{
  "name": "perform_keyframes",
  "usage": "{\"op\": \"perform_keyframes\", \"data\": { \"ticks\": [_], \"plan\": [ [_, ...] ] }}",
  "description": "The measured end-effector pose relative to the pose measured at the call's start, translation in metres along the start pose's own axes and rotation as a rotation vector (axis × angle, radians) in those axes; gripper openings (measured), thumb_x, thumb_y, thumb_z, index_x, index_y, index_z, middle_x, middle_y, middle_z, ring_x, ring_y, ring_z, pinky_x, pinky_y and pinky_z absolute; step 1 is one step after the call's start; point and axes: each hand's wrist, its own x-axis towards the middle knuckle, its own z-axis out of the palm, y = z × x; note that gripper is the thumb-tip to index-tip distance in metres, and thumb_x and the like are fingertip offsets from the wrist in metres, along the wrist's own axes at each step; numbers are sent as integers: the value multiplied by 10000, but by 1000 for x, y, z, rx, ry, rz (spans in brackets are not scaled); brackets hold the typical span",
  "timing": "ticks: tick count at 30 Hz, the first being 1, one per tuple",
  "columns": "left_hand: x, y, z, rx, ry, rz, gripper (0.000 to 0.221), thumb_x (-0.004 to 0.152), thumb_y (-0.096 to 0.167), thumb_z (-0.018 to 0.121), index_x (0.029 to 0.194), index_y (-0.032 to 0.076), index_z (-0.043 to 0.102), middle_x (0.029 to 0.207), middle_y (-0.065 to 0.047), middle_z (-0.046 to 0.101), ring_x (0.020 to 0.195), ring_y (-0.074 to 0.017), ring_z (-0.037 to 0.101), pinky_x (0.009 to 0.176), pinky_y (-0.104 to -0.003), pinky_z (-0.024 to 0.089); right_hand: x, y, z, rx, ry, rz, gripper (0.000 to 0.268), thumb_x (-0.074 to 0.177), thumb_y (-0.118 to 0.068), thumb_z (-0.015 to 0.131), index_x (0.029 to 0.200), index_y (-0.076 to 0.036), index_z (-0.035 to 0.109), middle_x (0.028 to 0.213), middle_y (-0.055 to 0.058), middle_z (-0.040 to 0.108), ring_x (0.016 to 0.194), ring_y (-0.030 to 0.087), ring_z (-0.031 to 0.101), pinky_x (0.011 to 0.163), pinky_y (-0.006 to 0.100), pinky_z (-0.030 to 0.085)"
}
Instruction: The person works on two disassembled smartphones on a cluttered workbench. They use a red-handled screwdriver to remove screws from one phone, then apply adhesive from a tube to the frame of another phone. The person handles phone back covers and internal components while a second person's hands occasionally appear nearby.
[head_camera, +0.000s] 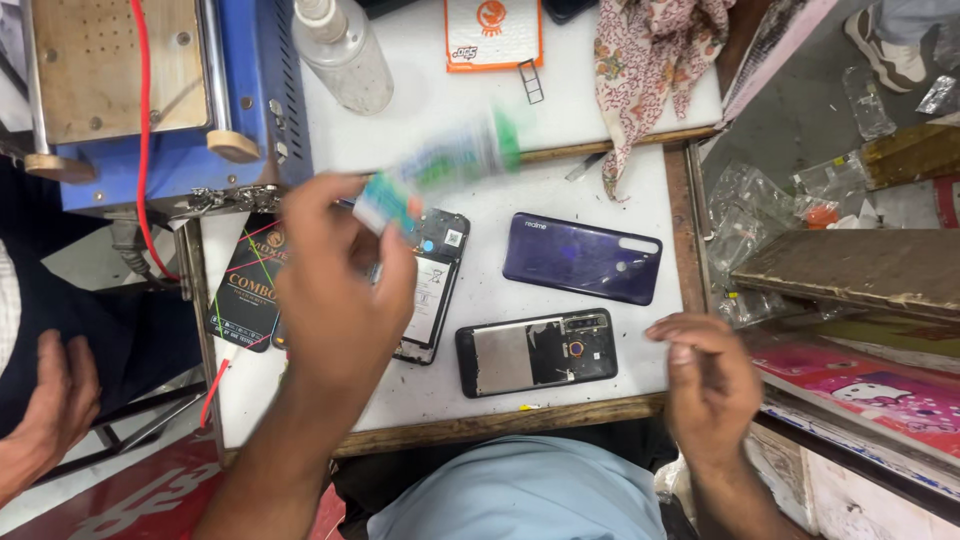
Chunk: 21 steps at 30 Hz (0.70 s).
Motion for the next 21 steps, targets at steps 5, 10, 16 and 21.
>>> {"op": "perform_keyframes", "data": {
  "ticks": [5,10,16,21],
  "plan": [
    [-63,0,-24,244,-63,-43,305,847,-12,724,1147,-9,671,923,-119,750,797,-178,765,713,-287,596,-27,-16,27,39,-250,59,126,1001,-60,627,1099,-18,695,1022,135,758,930,217,741,827,314,607],
    [-116,-40,-17,247,-136,8,200,803,17,730,1002,37,731,857,-113,744,744,-200,761,706,-307,594,-25,-46,40,598,-743,495,533,1037,-58,496,1562,-75,404,1382,128,682,1177,234,711,986,346,587],
    [-176,-141,6,357,-237,196,241,735,128,773,974,115,752,840,-105,731,831,-232,735,809,-371,591,-6,-64,56,392,-858,659,457,1118,-189,586,1545,-34,534,1151,154,720,971,201,669,854,329,580],
    [-162,-183,-1,-224,-930,-344,392,830,158,750,1216,118,691,1161,-149,734,1020,-204,773,739,-327,649,2,-73,35,136,-978,528,615,1064,-274,560,1629,-154,349,950,167,717,849,264,715,775,360,572]
  ]
}}
